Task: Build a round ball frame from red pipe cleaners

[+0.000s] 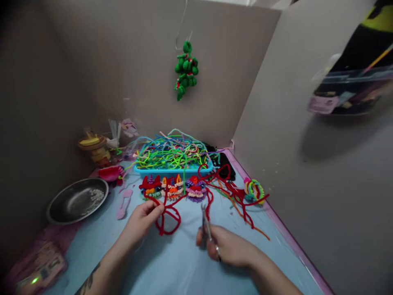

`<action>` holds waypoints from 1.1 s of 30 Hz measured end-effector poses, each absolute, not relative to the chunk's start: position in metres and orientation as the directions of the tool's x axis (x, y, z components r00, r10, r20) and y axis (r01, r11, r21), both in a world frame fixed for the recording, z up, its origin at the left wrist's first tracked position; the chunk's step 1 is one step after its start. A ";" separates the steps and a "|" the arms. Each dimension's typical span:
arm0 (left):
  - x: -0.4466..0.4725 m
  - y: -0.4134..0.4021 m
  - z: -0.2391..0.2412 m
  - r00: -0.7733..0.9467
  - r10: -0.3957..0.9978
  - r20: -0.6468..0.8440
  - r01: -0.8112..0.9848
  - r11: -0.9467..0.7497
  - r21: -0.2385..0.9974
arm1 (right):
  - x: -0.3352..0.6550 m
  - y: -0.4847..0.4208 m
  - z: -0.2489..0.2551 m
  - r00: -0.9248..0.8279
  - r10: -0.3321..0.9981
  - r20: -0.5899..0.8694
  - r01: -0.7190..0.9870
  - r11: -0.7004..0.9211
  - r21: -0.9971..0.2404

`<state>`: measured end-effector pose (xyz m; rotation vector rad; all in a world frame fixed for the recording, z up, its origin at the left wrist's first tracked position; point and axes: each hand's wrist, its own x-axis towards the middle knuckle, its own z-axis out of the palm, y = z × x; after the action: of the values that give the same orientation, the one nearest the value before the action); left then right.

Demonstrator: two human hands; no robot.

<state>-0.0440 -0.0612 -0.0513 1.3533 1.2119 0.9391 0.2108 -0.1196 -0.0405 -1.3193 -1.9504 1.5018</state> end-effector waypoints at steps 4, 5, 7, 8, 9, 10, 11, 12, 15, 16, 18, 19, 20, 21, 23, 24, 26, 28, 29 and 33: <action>-0.048 -0.062 -0.047 0.278 0.954 -0.109 0.154 0.068 0.986 | 0.180 -0.109 -0.039 -0.643 0.717 -0.271 0.439 0.054 -0.897; -0.048 -0.062 -0.045 0.299 0.947 -0.118 0.158 0.072 0.985 | 0.177 -0.105 -0.040 -0.635 0.720 -0.279 0.445 0.046 -0.894; -0.049 -0.061 -0.044 0.326 0.935 -0.137 0.179 0.081 0.980 | 0.173 -0.099 -0.043 -0.611 0.736 -0.291 0.449 0.020 -0.893; -0.049 -0.060 -0.043 0.336 0.931 -0.147 0.191 0.085 0.978 | 0.173 -0.097 -0.045 -0.604 0.741 -0.294 0.445 0.007 -0.896; -0.048 -0.060 -0.043 0.347 0.925 -0.156 0.203 0.089 0.975 | 0.173 -0.095 -0.047 -0.596 0.747 -0.295 0.437 -0.007 -0.899; -0.048 -0.059 -0.043 0.356 0.920 -0.166 0.214 0.093 0.973 | 0.173 -0.094 -0.049 -0.588 0.753 -0.294 0.429 -0.018 -0.903; -0.048 -0.058 -0.043 0.362 0.916 -0.174 0.223 0.096 0.970 | 0.173 -0.093 -0.051 -0.580 0.759 -0.296 0.422 -0.031 -0.906; -0.048 -0.057 -0.043 0.368 0.912 -0.181 0.230 0.100 0.968 | 0.174 -0.093 -0.052 -0.570 0.765 -0.299 0.417 -0.044 -0.908; -0.048 -0.056 -0.044 0.369 0.909 -0.193 0.238 0.108 0.965 | 0.174 -0.092 -0.053 -0.552 0.769 -0.321 0.422 -0.074 -0.904; -0.048 -0.056 -0.044 0.371 0.908 -0.195 0.238 0.110 0.965 | 0.174 -0.092 -0.052 -0.551 0.767 -0.329 0.424 -0.082 -0.902; -0.049 -0.055 -0.045 0.379 0.903 -0.201 0.240 0.114 0.964 | 0.174 -0.091 -0.052 -0.547 0.765 -0.339 0.421 -0.099 -0.902; -0.049 -0.055 -0.045 0.382 0.901 -0.205 0.244 0.115 0.963 | 0.174 -0.091 -0.053 -0.545 0.764 -0.346 0.415 -0.112 -0.903; -0.049 -0.055 -0.045 0.384 0.900 -0.208 0.248 0.116 0.962 | 0.175 -0.090 -0.054 -0.539 0.764 -0.353 0.408 -0.130 -0.904; -0.049 -0.055 -0.045 0.383 0.899 -0.212 0.253 0.118 0.960 | 0.175 -0.090 -0.055 -0.530 0.766 -0.364 0.404 -0.149 -0.902; -0.049 -0.054 -0.044 0.376 0.901 -0.215 0.256 0.123 0.959 | 0.176 -0.089 -0.059 -0.505 0.769 -0.391 0.398 -0.195 -0.897; -0.049 -0.054 -0.044 0.372 0.903 -0.216 0.255 0.124 0.959 | 0.177 -0.089 -0.061 -0.494 0.770 -0.404 0.390 -0.218 -0.894; -0.050 -0.054 -0.044 0.362 0.907 -0.214 0.253 0.125 0.959 | 0.179 -0.089 -0.064 -0.481 0.769 -0.420 0.364 -0.261 -0.894; -0.050 -0.054 -0.044 0.355 0.911 -0.212 0.256 0.124 0.959 | 0.180 -0.089 -0.066 -0.484 0.769 -0.418 0.330 -0.282 -0.901; -0.050 -0.054 -0.044 0.350 0.913 -0.210 0.255 0.123 0.959 | 0.181 -0.090 -0.067 -0.488 0.770 -0.411 0.313 -0.285 -0.906; -0.050 -0.054 -0.045 0.338 0.918 -0.207 0.247 0.126 0.961 | 0.181 -0.092 -0.072 -0.489 0.776 -0.399 0.227 -0.329 -0.917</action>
<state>-0.0504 -0.0544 -0.0453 1.3894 1.1588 0.6976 0.1807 -0.0918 -0.0717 -1.2891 -1.5117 1.8720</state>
